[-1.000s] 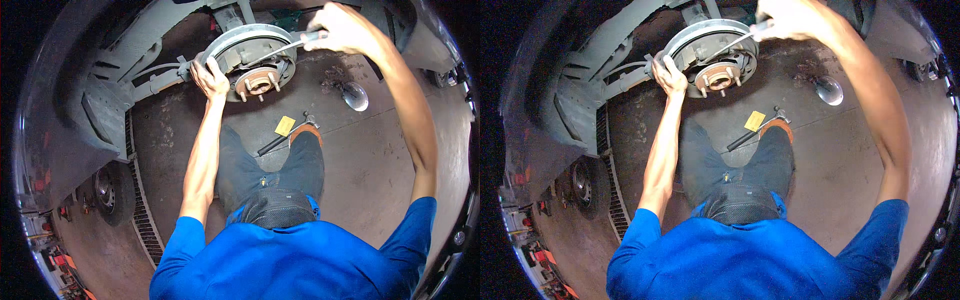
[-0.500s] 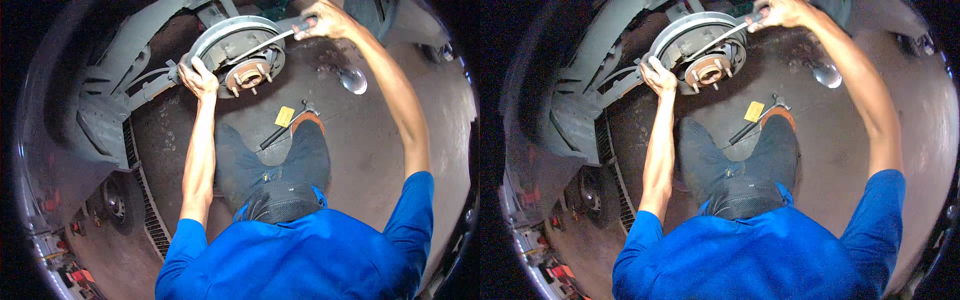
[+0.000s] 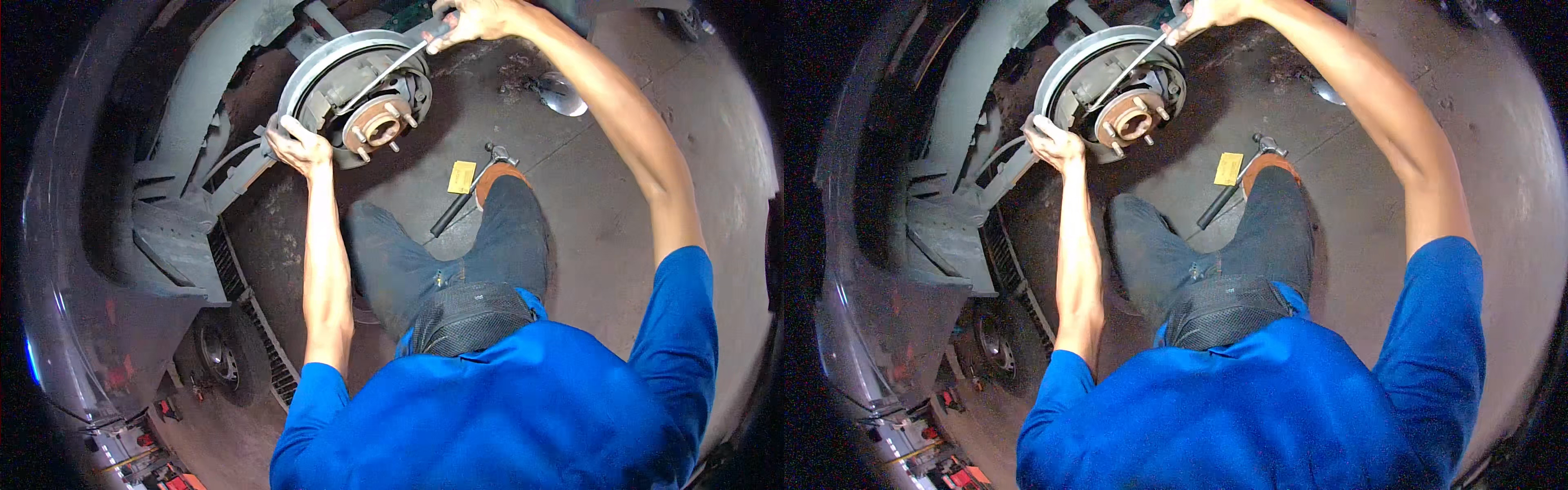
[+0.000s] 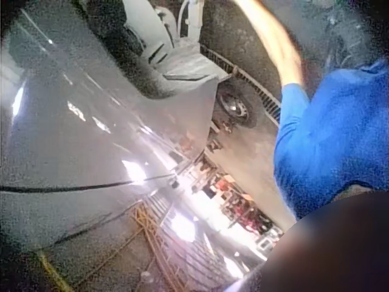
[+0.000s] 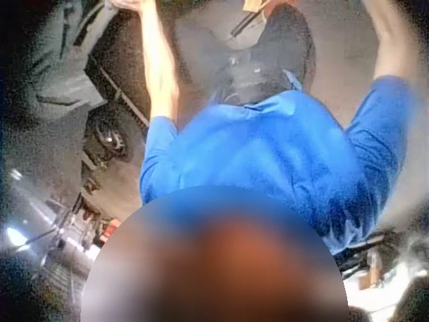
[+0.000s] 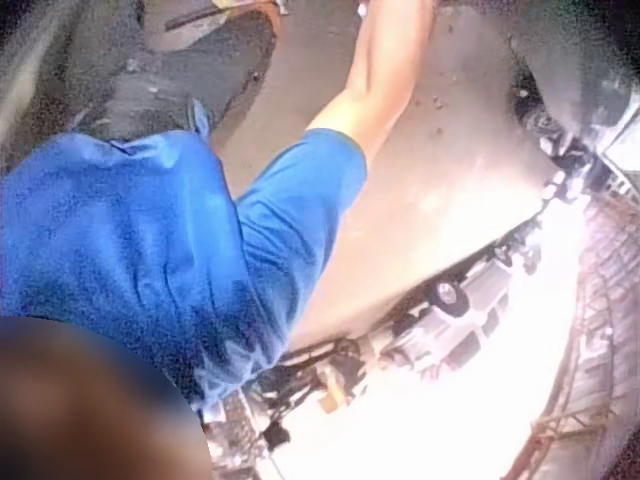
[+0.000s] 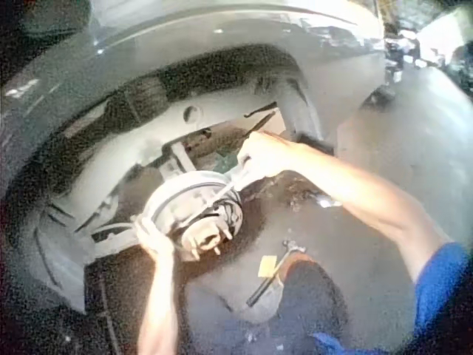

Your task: The recorder is disassembly and inspecting a drum brake assembly on a vehicle.

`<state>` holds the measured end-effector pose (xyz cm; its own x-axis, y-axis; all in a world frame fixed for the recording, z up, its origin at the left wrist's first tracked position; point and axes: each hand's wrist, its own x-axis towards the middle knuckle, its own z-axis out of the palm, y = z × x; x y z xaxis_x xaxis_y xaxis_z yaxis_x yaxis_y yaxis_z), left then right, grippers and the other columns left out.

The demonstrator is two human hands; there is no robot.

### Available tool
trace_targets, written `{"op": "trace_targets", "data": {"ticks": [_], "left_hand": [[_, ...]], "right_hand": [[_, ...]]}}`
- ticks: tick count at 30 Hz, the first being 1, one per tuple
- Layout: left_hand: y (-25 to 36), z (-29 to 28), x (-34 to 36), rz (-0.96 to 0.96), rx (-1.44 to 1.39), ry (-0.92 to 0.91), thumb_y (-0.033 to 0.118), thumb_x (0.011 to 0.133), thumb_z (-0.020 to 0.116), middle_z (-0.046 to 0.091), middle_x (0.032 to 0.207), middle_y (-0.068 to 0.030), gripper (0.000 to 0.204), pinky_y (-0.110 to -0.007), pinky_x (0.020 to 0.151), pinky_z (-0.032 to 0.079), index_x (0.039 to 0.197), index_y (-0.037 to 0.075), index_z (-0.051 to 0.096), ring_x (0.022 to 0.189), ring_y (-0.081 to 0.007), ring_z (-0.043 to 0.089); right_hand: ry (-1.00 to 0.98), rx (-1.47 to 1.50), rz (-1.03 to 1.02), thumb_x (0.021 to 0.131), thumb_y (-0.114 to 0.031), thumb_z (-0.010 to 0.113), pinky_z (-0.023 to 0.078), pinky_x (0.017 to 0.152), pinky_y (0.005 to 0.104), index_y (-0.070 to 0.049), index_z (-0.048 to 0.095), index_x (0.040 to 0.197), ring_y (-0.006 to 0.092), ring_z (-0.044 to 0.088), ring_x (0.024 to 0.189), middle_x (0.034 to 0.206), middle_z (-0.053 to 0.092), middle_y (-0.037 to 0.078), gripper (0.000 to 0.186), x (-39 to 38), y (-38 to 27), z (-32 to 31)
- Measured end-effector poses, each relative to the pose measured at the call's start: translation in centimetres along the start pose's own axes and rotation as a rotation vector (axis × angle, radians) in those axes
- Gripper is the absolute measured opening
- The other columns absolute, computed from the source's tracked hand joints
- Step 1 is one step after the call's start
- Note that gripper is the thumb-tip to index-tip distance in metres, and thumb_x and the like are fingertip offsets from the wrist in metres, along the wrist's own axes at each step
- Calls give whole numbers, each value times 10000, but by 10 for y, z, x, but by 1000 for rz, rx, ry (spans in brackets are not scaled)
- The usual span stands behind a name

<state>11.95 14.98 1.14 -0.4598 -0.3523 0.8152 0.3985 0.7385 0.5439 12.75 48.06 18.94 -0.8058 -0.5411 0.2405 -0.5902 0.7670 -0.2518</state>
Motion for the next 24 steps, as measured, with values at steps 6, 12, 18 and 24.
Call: {"op": "trace_targets", "data": {"ticks": [6,12,18,24], "left_hand": [[-1,1,-2,55,111,3,295,970,373,563,998,-274,409,-457,862,389,1014,-84,520,930,-421,531],[6,1,-3,-14,60,-29,281,966,394,556,962,-262,379,-460,837,384,997,-76,517,906,-416,524],[1,5,-3,-20,98,-10,284,973,370,555,1005,-278,403,-463,854,384,1023,-90,513,935,-423,524],[-3,3,-5,8,139,-25,289,974,365,552,1020,-282,413,-458,867,377,1032,-93,513,954,-418,523]], "right_hand": [[-106,6,63,731,-447,713,488,541,344,-21,702,709,225,615,532,598,641,117,427,-12,-13,-13],[-148,-232,-208,729,-469,720,455,481,347,-18,693,681,223,592,500,581,637,109,454,22,-4,-18],[-225,-140,-153,750,-417,721,431,454,339,-29,706,710,199,559,460,557,628,110,391,29,26,-7],[-105,-137,-297,704,-456,745,436,460,342,-35,712,719,192,561,457,544,621,102,422,28,27,4]]}}
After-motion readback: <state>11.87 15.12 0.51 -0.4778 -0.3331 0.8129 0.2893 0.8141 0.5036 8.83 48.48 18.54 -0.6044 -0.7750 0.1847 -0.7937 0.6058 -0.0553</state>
